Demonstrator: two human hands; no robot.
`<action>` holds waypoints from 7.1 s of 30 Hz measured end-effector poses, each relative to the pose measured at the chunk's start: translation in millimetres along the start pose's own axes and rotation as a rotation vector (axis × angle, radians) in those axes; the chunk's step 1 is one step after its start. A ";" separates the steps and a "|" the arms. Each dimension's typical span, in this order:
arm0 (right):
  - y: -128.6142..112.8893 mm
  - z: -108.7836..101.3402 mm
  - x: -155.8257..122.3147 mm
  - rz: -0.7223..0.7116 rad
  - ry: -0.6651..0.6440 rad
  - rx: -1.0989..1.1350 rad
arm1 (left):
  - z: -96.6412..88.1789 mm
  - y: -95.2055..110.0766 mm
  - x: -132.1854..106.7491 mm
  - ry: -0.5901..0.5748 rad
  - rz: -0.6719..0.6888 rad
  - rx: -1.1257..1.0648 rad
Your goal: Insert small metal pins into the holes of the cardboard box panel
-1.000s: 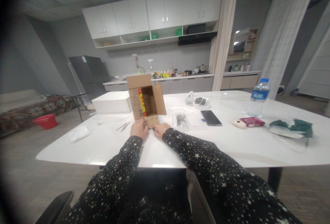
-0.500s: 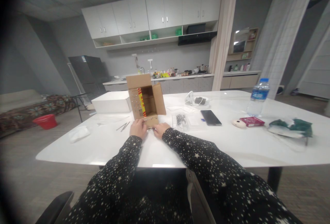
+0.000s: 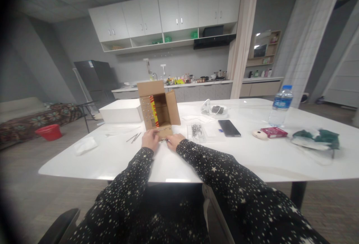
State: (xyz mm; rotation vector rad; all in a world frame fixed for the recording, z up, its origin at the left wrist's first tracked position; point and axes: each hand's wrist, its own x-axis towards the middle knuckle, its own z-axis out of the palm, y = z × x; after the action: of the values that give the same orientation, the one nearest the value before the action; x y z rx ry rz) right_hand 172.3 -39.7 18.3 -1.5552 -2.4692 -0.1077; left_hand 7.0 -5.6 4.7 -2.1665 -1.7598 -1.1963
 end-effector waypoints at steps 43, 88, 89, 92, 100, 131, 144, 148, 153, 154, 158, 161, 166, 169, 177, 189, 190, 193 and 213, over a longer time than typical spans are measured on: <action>0.7 1.2 -0.1 -0.011 0.011 0.008 | -2.8 2.8 3.5 0.138 -0.018 -0.064; 2.8 2.4 0.9 -0.047 0.038 0.007 | 5.2 7.0 0.2 -0.243 0.266 -0.083; 2.9 2.6 0.8 -0.046 0.039 0.007 | 5.0 7.2 0.1 -0.242 0.266 -0.084; 3.0 2.9 0.6 -0.037 0.031 0.006 | 3.9 8.2 -0.6 -0.246 0.262 -0.078; 3.2 4.4 1.6 -0.044 0.047 0.004 | 3.3 8.8 -0.8 -0.244 0.263 -0.057; -0.4 -0.5 -0.1 -0.016 0.028 0.015 | -11.1 17.6 -4.0 -0.028 -0.080 0.073; 1.3 1.9 1.0 -0.019 0.019 -0.002 | -11.3 17.7 -4.4 -0.040 -0.112 0.089; 0.8 0.9 1.0 -0.016 0.015 -0.001 | -9.3 16.4 -3.7 -0.050 -0.089 0.081; 1.0 1.0 1.1 -0.019 0.021 0.010 | -6.9 13.4 -2.8 -0.033 -0.072 0.059; 1.0 1.2 1.2 -0.019 0.018 0.010 | -6.3 12.9 -2.6 -0.030 -0.061 0.051; 1.2 1.4 1.5 -0.023 0.020 0.001 | -4.5 11.7 -1.8 -0.038 -0.026 0.032; 1.2 1.1 1.5 -0.017 0.016 -0.004 | -3.5 10.9 -1.4 -0.039 -0.017 0.020; 1.5 1.5 1.3 -0.013 0.016 0.000 | -1.5 8.7 -1.2 -0.023 0.000 -0.005; 1.7 2.0 1.0 -0.016 0.024 0.007 | -0.4 7.3 -0.9 -0.015 0.007 -0.020; 0.6 -0.9 -0.2 -0.012 0.010 0.019 | 1.8 4.7 0.1 0.010 0.030 -0.055; 2.5 3.0 1.2 -0.040 0.052 0.008 | 9.2 -2.2 1.7 0.108 0.097 -0.135; 2.5 2.7 1.1 -0.041 0.054 0.012 | 9.5 -2.4 1.7 0.101 0.093 -0.132; 2.0 1.9 0.9 -0.033 0.048 0.020 | 10.8 -2.9 1.7 0.070 0.091 -0.111; 1.0 1.8 1.4 -0.021 0.047 0.014 | 12.8 -4.0 2.6 0.059 0.068 -0.125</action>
State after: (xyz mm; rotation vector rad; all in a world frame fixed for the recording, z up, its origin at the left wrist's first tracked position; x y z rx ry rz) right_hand 172.4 -37.7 16.8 -1.5041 -2.4459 -0.1285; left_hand 10.0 4.5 -4.0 -2.2138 -1.6161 -1.3734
